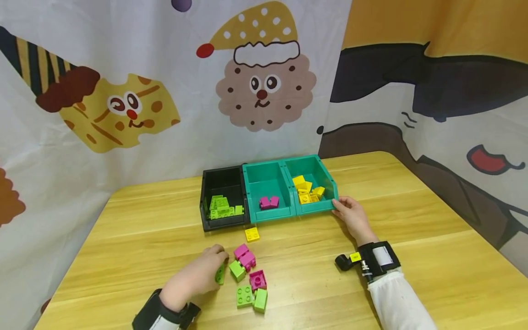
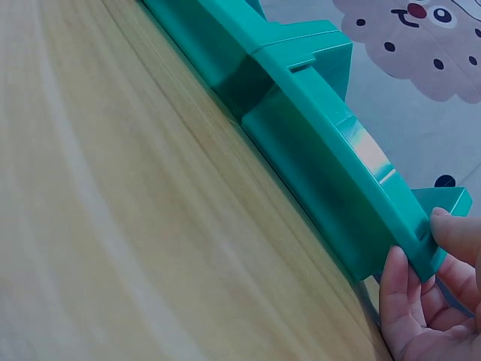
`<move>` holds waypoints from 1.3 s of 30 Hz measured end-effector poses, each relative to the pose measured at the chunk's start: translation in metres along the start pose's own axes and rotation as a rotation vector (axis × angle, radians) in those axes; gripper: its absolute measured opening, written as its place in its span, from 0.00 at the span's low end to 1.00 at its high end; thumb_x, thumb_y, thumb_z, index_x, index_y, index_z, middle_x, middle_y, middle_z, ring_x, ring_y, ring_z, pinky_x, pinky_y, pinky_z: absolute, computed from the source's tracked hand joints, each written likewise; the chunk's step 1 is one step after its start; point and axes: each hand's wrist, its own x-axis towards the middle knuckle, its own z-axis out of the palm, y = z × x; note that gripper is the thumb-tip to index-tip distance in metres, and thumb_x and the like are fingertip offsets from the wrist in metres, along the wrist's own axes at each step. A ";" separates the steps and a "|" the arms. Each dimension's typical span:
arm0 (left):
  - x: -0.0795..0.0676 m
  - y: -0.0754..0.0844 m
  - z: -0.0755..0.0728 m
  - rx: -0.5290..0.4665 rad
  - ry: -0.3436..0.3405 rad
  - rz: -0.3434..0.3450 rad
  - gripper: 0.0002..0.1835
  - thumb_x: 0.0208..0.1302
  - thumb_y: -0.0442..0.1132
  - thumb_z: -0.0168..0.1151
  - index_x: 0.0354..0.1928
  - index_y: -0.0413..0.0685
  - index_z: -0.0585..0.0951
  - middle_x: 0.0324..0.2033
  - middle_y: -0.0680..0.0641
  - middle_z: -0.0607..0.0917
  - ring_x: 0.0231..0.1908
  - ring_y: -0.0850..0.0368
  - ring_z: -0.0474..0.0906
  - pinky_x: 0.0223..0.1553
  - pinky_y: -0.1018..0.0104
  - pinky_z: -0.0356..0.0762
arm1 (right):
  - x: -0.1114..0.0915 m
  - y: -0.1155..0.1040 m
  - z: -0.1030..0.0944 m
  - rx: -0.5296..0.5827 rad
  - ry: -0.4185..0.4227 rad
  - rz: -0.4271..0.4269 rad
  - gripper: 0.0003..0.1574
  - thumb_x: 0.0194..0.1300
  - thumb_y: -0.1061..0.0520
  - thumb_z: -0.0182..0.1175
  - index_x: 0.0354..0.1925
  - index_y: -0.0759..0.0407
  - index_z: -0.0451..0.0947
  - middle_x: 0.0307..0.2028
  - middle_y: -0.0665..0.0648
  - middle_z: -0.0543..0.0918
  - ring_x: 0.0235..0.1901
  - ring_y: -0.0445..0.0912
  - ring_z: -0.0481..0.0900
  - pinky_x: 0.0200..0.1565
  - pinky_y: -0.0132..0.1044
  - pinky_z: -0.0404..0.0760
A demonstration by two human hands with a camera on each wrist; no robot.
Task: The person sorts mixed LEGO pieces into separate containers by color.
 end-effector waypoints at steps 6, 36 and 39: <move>0.000 -0.001 -0.002 0.023 0.018 0.012 0.31 0.33 0.26 0.75 0.47 0.32 0.77 0.44 0.40 0.76 0.45 0.45 0.74 0.49 0.49 0.76 | 0.002 0.000 0.002 0.011 -0.001 -0.010 0.19 0.69 0.56 0.54 0.50 0.70 0.67 0.33 0.46 0.73 0.34 0.32 0.74 0.41 0.23 0.78; -0.003 -0.001 -0.012 -0.006 0.051 -0.015 0.24 0.37 0.32 0.76 0.41 0.38 0.80 0.41 0.43 0.77 0.42 0.49 0.76 0.48 0.51 0.77 | 0.001 0.002 0.001 0.045 0.005 -0.014 0.15 0.68 0.57 0.55 0.47 0.67 0.69 0.32 0.45 0.73 0.33 0.33 0.74 0.40 0.23 0.78; -0.003 -0.001 -0.013 -0.007 0.062 0.005 0.23 0.37 0.32 0.76 0.41 0.38 0.79 0.41 0.43 0.77 0.42 0.49 0.76 0.48 0.50 0.77 | 0.001 0.002 0.000 0.041 0.006 -0.012 0.15 0.68 0.57 0.55 0.47 0.67 0.69 0.32 0.45 0.73 0.33 0.33 0.74 0.40 0.23 0.78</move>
